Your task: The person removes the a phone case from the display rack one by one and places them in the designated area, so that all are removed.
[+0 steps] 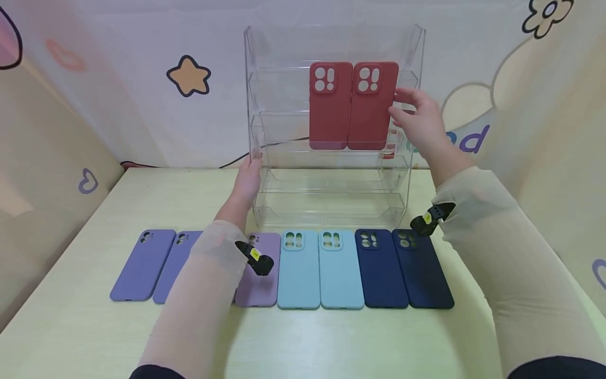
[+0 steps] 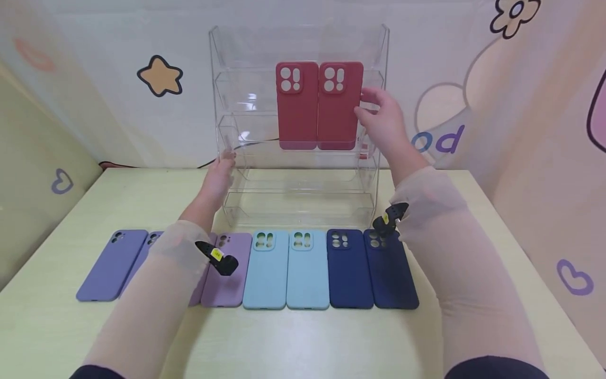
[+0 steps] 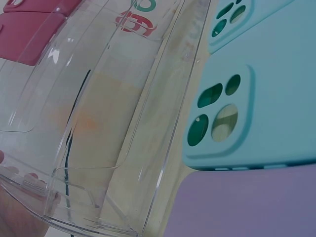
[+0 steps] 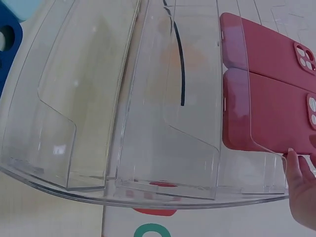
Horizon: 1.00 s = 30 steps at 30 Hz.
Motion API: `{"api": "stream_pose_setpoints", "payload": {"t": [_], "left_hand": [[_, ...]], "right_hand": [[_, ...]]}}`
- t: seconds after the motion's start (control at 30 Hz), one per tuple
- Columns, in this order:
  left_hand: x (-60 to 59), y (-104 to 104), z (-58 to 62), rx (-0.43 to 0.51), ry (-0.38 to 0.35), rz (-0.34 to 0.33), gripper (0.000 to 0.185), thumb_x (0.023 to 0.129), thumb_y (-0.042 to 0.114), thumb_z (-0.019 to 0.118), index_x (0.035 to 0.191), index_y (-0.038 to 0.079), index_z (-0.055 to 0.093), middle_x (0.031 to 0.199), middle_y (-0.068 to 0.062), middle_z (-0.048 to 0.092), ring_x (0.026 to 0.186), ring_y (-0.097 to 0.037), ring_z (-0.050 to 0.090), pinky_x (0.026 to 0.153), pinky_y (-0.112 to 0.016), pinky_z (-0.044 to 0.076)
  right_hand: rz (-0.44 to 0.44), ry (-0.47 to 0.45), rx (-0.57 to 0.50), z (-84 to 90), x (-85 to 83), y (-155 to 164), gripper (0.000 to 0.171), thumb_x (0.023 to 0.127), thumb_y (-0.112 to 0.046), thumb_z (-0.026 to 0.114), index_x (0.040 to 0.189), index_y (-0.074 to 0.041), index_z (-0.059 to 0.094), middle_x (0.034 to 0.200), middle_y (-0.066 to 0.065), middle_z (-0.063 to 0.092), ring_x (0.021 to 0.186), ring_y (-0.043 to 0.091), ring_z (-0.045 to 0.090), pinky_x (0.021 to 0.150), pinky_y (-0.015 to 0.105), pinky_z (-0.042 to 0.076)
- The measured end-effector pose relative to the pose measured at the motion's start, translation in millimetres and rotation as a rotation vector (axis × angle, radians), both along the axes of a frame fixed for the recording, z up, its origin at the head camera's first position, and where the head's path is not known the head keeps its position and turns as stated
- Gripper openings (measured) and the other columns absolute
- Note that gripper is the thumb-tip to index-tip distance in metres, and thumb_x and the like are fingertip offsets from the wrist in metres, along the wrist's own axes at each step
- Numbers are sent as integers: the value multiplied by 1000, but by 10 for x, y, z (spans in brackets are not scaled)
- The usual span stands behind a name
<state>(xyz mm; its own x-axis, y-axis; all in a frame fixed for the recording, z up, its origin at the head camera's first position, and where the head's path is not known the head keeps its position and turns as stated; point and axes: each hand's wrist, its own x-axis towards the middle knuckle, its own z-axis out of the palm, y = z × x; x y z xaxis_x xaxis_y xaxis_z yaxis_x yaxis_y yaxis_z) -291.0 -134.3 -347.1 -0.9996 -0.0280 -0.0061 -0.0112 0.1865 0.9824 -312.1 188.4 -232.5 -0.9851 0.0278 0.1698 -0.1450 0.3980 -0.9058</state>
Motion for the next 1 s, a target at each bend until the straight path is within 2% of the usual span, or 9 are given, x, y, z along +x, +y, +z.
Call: {"api": "stream_pose_setpoints", "payload": {"t": [0.23,0.37,0.47,0.57,0.77,0.9,1.0], "left_hand": [[28,20,19,0,-13,3,54,100,34,23,151,20,15,154,0,19,140,-26,13,111,-49,11],[34,27,24,-9,-18,0,53,100,34,22,151,20,14,154,0,19,140,-25,12,111,-50,11],[32,29,24,-9,-13,6,54,99,34,23,151,19,15,154,-1,20,140,-25,13,111,-50,11],[27,32,19,-6,-14,9,54,99,34,24,151,19,15,153,-1,21,140,-26,14,111,-49,12],[18,23,11,-14,-25,2,54,99,36,23,151,22,15,154,0,20,140,-26,13,111,-51,11],[14,14,12,-14,-33,-3,54,100,36,22,151,23,13,154,1,19,141,-24,12,111,-49,10],[13,17,17,-9,-34,-4,53,100,35,23,151,22,13,154,2,19,141,-24,12,112,-49,10]], "right_hand": [[-90,21,135,26,-4,-62,47,93,-31,55,137,-17,46,128,7,54,114,18,51,94,29,45],[-78,44,132,23,9,-47,42,93,-31,55,132,-15,50,124,7,54,111,19,50,96,30,43],[-46,75,76,23,8,-24,40,94,-29,54,130,-15,52,123,7,54,111,18,49,98,31,41],[-29,144,1,25,19,5,34,94,-25,55,126,-15,54,118,5,56,109,16,50,98,30,42],[27,305,-257,87,98,41,26,91,-13,58,118,-12,58,113,6,58,106,18,54,95,28,44],[64,350,-400,142,187,55,26,89,-12,61,115,-10,59,115,8,57,106,22,56,96,28,44],[63,339,-426,149,270,86,31,86,-17,64,116,-11,58,117,8,55,108,23,56,96,28,43]]}}
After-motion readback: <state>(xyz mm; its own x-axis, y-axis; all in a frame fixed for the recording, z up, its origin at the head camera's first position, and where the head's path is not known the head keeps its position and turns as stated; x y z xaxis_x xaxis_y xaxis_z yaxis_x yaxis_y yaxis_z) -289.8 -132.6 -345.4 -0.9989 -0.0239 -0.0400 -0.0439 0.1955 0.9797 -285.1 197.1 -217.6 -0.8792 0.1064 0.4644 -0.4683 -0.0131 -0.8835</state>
